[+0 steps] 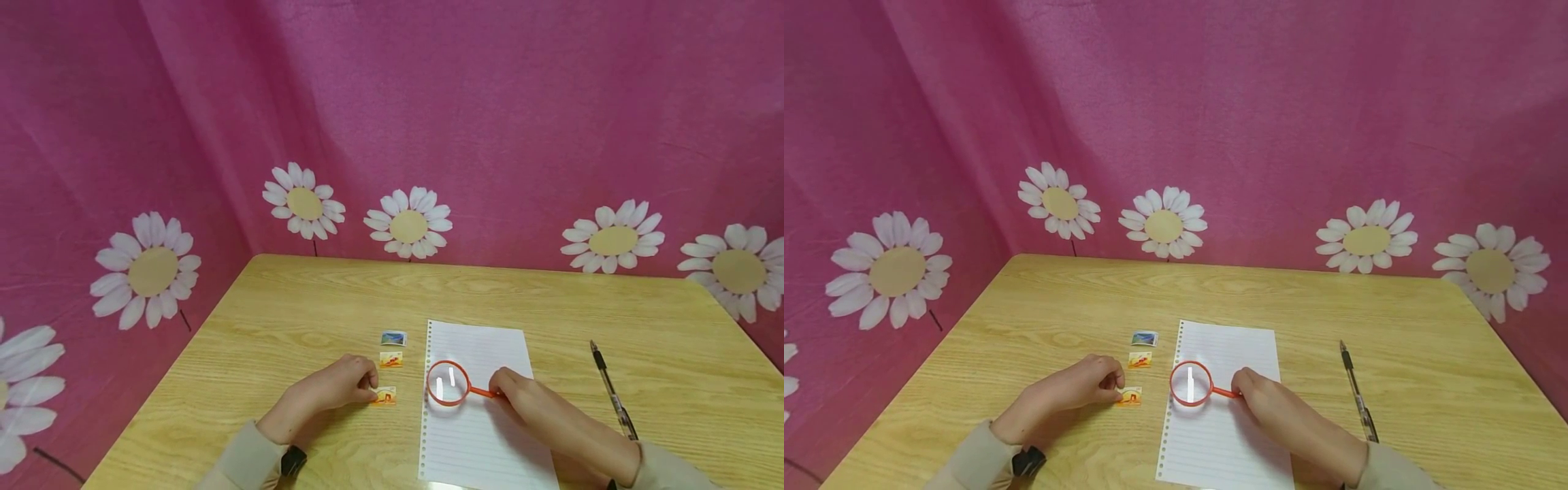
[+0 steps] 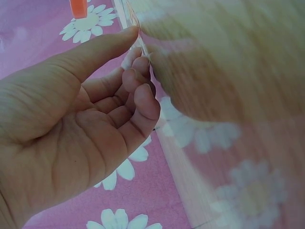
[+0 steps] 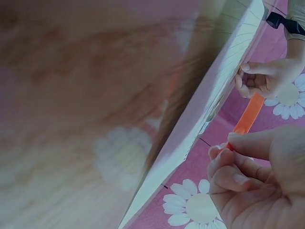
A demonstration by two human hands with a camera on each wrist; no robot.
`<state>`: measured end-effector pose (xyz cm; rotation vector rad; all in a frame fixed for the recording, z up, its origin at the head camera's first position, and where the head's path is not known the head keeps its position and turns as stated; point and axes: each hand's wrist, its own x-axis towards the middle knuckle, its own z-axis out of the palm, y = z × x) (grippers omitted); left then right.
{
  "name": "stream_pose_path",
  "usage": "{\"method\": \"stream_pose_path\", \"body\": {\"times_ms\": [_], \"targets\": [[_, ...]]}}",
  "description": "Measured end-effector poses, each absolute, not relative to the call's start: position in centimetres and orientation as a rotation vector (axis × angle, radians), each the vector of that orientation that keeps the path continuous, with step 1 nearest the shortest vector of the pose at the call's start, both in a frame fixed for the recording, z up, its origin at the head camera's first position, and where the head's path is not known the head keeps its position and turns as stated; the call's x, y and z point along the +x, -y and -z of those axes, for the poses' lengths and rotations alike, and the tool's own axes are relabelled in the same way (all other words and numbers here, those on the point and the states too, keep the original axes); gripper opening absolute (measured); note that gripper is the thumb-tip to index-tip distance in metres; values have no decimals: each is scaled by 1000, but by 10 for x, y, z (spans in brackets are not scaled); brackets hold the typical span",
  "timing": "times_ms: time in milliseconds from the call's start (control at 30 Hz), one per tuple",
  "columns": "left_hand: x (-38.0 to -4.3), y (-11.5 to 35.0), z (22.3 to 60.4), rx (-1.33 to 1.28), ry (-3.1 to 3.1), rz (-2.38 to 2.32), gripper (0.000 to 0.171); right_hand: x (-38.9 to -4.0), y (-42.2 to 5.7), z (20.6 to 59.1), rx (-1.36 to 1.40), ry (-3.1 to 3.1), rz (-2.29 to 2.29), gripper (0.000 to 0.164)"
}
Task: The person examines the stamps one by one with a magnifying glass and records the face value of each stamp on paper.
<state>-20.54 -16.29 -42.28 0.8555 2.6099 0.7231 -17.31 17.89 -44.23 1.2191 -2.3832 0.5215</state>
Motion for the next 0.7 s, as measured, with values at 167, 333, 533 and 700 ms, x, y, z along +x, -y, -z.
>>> {"method": "stream_pose_path", "body": {"times_ms": [167, 333, 533, 700], "targets": [[-204, 163, 422, 847, -2612, -728, 10, -173, -177, 441, 1225, 2390, -508, 31], [-205, 163, 422, 844, -2611, -732, 11, -172, -175, 441, 1213, 2411, -477, 30], [-206, 163, 424, 852, -2613, -723, 10, -172, -172, 441, 1201, 2399, -455, 26], [-205, 162, 423, 851, -2620, -718, 10, -172, -169, 440, 1220, 2398, -461, 24]]}}
